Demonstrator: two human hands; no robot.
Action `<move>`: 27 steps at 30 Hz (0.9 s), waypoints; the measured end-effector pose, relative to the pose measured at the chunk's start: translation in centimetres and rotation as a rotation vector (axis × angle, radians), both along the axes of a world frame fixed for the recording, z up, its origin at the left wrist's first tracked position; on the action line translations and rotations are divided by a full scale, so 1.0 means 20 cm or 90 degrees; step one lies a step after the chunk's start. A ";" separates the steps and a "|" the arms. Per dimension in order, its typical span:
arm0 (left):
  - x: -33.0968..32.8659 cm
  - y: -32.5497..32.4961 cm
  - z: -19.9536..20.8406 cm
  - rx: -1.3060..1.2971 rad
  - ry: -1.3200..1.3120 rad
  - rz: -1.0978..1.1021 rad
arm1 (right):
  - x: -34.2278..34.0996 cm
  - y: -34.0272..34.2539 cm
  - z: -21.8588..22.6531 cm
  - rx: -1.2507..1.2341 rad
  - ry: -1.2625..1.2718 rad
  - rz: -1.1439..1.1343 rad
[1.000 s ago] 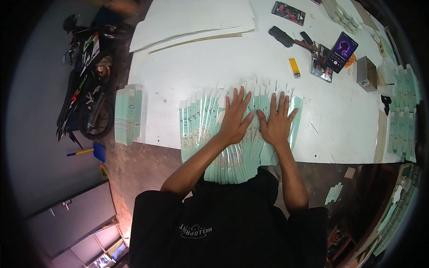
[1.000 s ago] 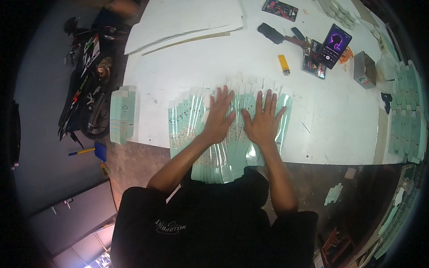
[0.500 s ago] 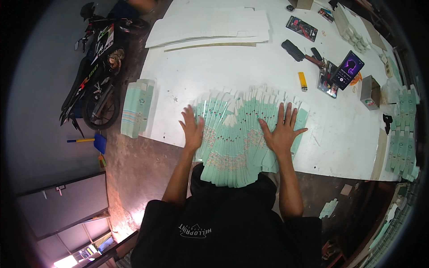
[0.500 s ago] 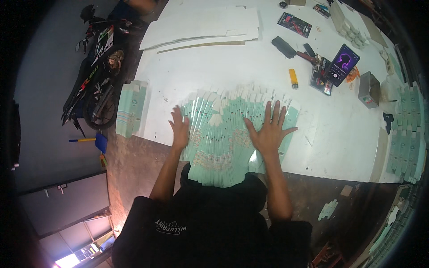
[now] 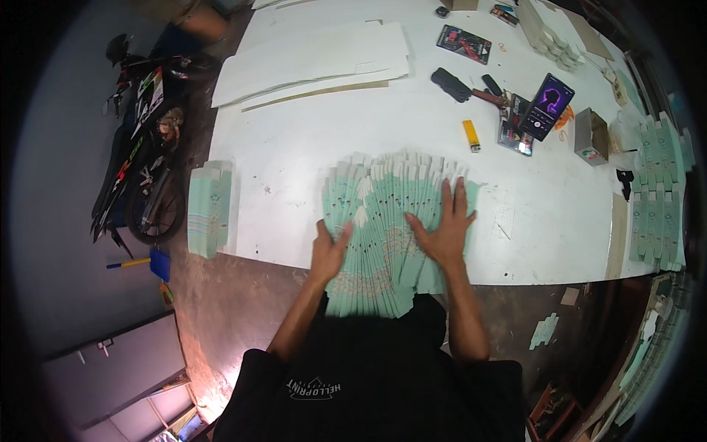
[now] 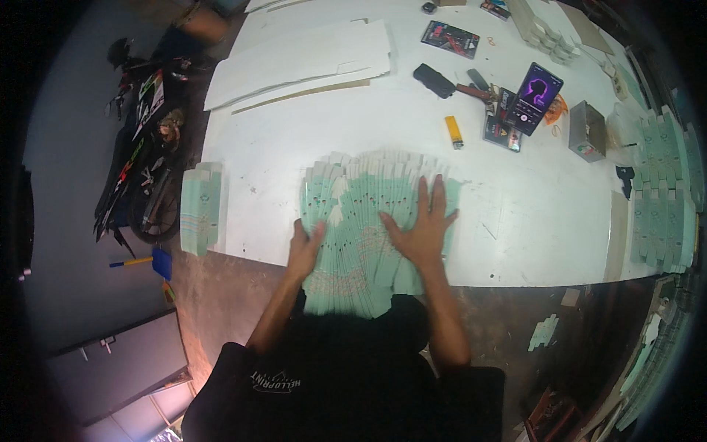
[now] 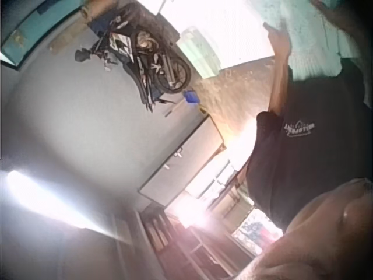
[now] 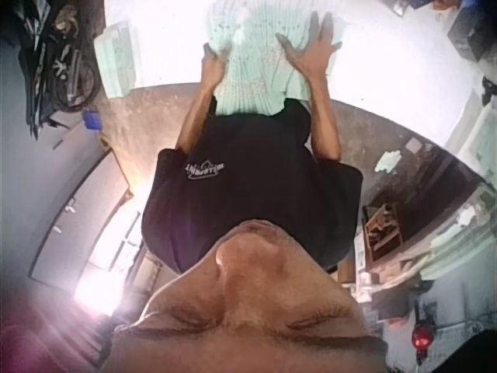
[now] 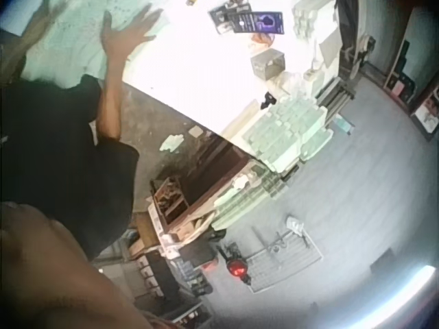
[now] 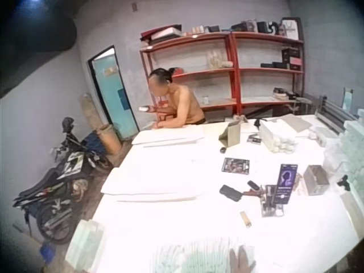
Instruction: The person repeatedly picks up light green paper sheets from a table and stacks them into a neat pile. The person aligns the edges and smooths the stack multiple times. The person then moves the completed stack to another table.
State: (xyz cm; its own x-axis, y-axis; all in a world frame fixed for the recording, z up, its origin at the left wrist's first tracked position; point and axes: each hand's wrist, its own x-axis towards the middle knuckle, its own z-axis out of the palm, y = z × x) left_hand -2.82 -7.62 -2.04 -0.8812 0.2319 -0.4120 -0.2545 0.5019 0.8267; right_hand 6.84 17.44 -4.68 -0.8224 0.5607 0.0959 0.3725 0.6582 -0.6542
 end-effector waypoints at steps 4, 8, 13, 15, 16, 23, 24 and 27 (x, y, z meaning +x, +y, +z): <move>0.11 0.34 0.18 -0.061 0.094 -0.176 | -0.08 -0.10 0.04 -0.212 0.202 0.045; 0.01 0.50 0.28 -0.167 0.100 -0.274 | -0.19 -0.18 0.12 -0.672 0.513 -0.009; -0.28 0.55 0.31 -0.248 0.030 -0.488 | -0.25 -0.20 0.04 -0.833 0.629 -0.144; -0.32 0.60 0.35 -0.320 0.049 -0.503 | -0.29 -0.26 0.02 -0.785 0.636 -0.126; -0.33 0.64 0.39 -0.354 0.049 -0.504 | -0.28 -0.27 0.01 -0.761 0.637 -0.120; -0.44 0.62 0.34 -0.361 0.130 -0.584 | -0.18 -0.21 0.01 -0.705 0.480 -0.104; -0.47 0.61 0.34 -0.373 0.157 -0.622 | -0.12 -0.17 0.02 -0.723 0.421 -0.117; -0.48 0.62 0.38 -0.400 0.227 -0.714 | 0.11 -0.06 0.07 -0.601 0.282 -0.158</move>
State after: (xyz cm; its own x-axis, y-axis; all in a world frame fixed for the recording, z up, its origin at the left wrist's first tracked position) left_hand -12.51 4.72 5.52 -0.4206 0.7543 -0.5042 0.7244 0.6138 0.3139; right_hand 8.95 16.26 -3.22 -0.6737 0.7110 -0.2016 0.0303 -0.2459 -0.9688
